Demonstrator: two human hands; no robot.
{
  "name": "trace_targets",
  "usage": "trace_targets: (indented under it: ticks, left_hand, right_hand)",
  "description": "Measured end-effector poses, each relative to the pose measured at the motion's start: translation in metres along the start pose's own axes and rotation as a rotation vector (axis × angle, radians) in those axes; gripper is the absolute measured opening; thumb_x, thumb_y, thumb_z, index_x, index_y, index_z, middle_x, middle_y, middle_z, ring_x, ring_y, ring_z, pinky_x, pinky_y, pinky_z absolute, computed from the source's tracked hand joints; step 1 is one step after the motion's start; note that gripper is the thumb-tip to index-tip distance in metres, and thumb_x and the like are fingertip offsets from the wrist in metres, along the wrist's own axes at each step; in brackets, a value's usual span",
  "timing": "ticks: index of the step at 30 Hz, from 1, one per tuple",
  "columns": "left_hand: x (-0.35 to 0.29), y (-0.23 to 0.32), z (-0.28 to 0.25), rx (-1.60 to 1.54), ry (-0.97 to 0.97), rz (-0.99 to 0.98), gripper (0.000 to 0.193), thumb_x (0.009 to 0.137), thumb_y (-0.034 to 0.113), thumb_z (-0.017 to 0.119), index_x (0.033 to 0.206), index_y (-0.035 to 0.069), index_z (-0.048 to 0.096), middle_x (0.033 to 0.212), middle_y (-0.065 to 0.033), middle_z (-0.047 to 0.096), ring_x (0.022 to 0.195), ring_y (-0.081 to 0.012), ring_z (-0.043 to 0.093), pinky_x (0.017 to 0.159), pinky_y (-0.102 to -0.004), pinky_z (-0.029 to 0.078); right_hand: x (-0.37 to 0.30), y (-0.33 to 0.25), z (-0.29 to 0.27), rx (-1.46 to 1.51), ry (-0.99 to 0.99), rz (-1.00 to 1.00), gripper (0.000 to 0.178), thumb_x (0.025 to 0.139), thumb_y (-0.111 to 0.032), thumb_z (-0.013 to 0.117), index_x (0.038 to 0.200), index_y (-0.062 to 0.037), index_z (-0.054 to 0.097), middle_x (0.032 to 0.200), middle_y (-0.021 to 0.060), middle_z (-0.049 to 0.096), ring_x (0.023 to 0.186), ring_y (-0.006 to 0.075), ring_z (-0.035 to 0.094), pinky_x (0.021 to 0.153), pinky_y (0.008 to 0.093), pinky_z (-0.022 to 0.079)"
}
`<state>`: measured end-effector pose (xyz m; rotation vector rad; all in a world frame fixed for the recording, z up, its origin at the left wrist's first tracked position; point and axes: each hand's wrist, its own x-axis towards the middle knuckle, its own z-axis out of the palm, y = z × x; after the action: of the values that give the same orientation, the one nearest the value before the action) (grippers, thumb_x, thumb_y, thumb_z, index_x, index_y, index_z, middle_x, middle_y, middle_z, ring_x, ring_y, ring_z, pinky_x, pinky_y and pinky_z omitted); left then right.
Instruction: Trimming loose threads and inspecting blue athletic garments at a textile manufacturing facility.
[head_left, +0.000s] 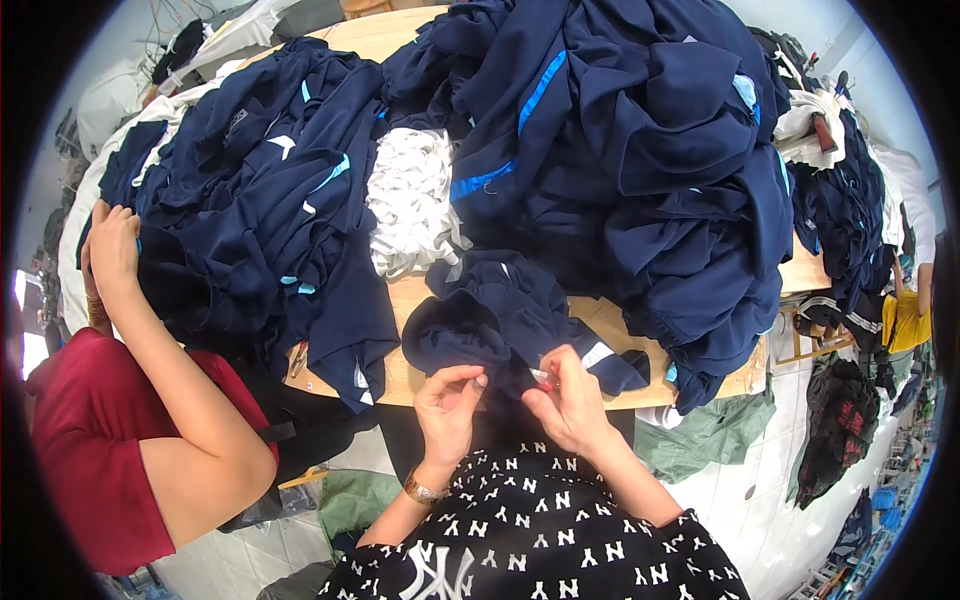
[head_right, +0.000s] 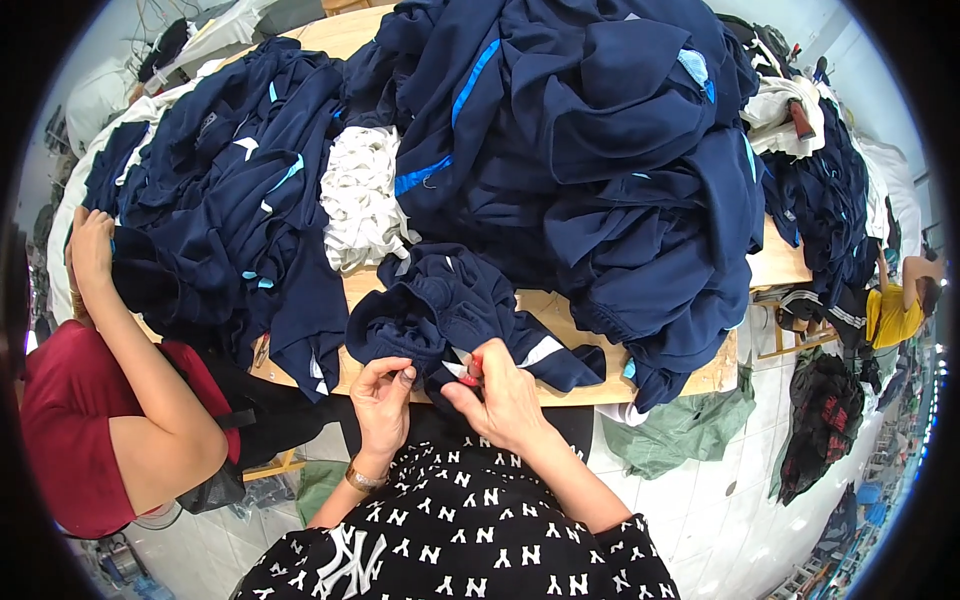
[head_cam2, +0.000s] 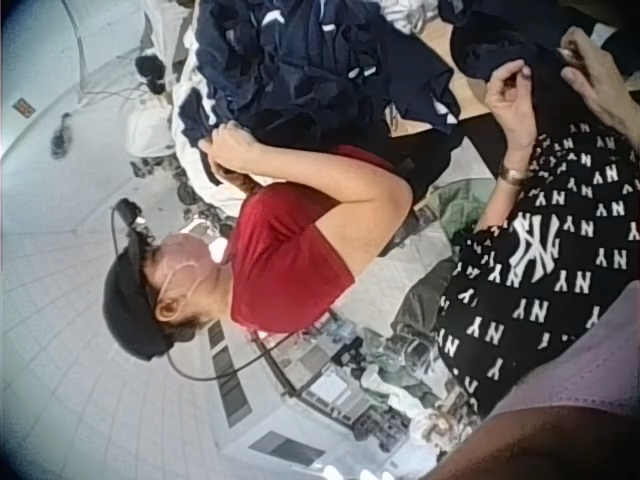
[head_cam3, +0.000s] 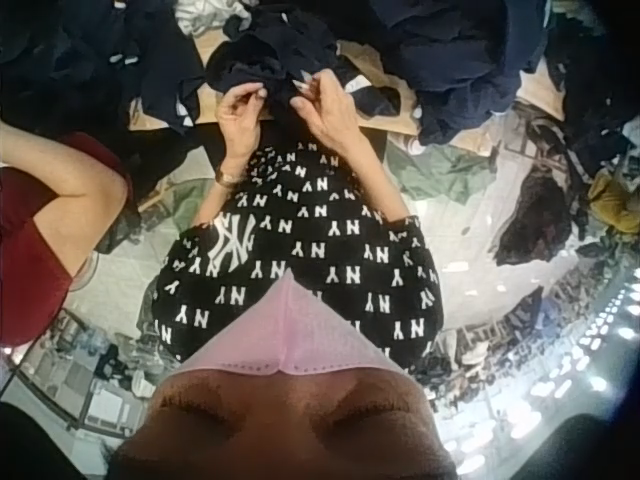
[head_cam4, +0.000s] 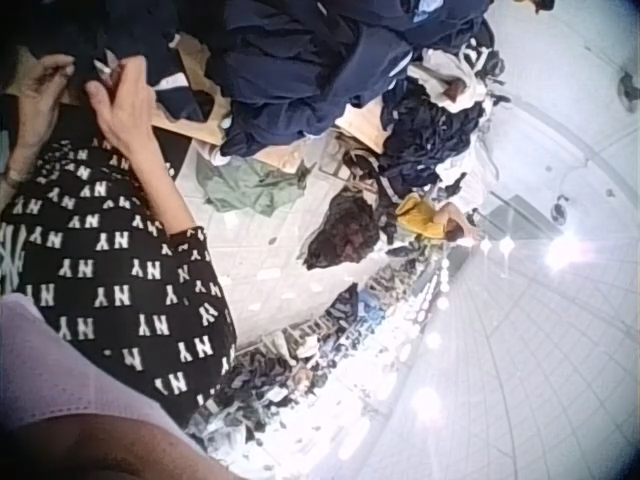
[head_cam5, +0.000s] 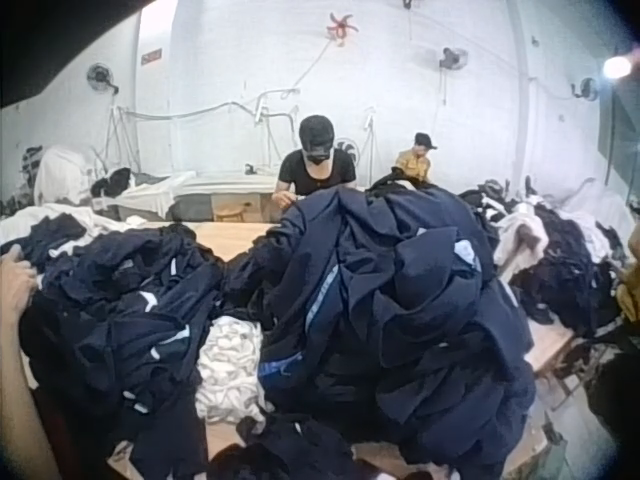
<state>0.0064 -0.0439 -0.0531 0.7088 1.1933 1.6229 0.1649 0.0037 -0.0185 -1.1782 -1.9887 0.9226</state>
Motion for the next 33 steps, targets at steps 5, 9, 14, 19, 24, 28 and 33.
trace_targets:
  ticks: [5,9,14,19,24,28,33]
  left_hand:
    - [-0.005,-0.004,0.002,-0.174,0.025,0.001,0.013,0.081,-0.005,0.063,0.092,0.000,0.061,0.083,-0.0012,0.062,0.072,-0.0047,0.055,0.064,-0.0162,0.042]
    - [-0.007,-0.005,0.005,-0.197,0.033,0.037,0.012,0.081,-0.006,0.063,0.091,-0.001,0.060,0.083,-0.0024,0.062,0.073,-0.0063,0.057,0.066,-0.0173,0.044]
    - [-0.010,-0.006,0.004,-0.174,-0.014,0.068,0.013,0.081,-0.007,0.062,0.091,-0.001,0.059,0.086,-0.0066,0.064,0.077,-0.0094,0.061,0.072,-0.0191,0.048]
    - [-0.012,-0.007,0.004,-0.165,-0.029,0.056,0.015,0.080,-0.009,0.061,0.092,0.000,0.057,0.088,-0.0063,0.062,0.080,-0.0103,0.060,0.075,-0.0213,0.047]
    - [-0.010,-0.008,0.006,-0.152,0.016,0.094,0.013,0.080,-0.008,0.062,0.091,-0.002,0.059,0.086,-0.0062,0.063,0.076,-0.0081,0.060,0.070,-0.0183,0.047]
    - [-0.011,-0.010,0.007,-0.158,0.047,0.097,0.012,0.081,-0.008,0.062,0.090,-0.001,0.058,0.085,-0.0052,0.063,0.076,-0.0071,0.058,0.070,-0.0177,0.046]
    - [-0.011,-0.010,0.007,-0.165,0.051,0.094,0.012,0.081,-0.008,0.062,0.090,-0.001,0.059,0.085,-0.0046,0.062,0.076,-0.0069,0.058,0.070,-0.0177,0.045]
  right_hand:
    - [-0.009,0.013,0.011,-0.195,-0.015,-0.036,0.037,0.080,-0.037,0.066,0.081,-0.0052,0.047,0.068,0.0098,0.057,0.051,0.0304,0.057,0.043,0.0359,0.043]
    - [-0.006,0.017,0.017,-0.322,0.029,-0.156,0.037,0.079,-0.038,0.067,0.075,-0.0069,0.048,0.063,0.0071,0.052,0.045,0.0272,0.055,0.039,0.0344,0.042]
    - [-0.003,0.014,0.018,-0.388,0.019,-0.190,0.035,0.079,-0.039,0.066,0.075,-0.0087,0.049,0.061,0.0054,0.048,0.042,0.0239,0.055,0.037,0.0331,0.041]
    - [-0.001,0.011,0.020,-0.399,0.034,-0.178,0.034,0.079,-0.038,0.066,0.075,-0.0090,0.049,0.061,0.0054,0.047,0.042,0.0239,0.054,0.037,0.0332,0.041]
    - [-0.002,0.007,0.020,-0.386,0.048,-0.126,0.034,0.079,-0.037,0.066,0.073,-0.0086,0.048,0.060,0.0058,0.050,0.043,0.0245,0.055,0.037,0.0331,0.042]
    - [-0.005,0.008,0.020,-0.371,0.056,-0.123,0.035,0.080,-0.037,0.066,0.071,-0.0084,0.048,0.059,0.0060,0.050,0.042,0.0246,0.056,0.037,0.0332,0.042]
    - [-0.005,0.008,0.018,-0.380,0.049,-0.139,0.035,0.080,-0.037,0.066,0.070,-0.0084,0.049,0.059,0.0059,0.050,0.042,0.0242,0.055,0.037,0.0329,0.042]
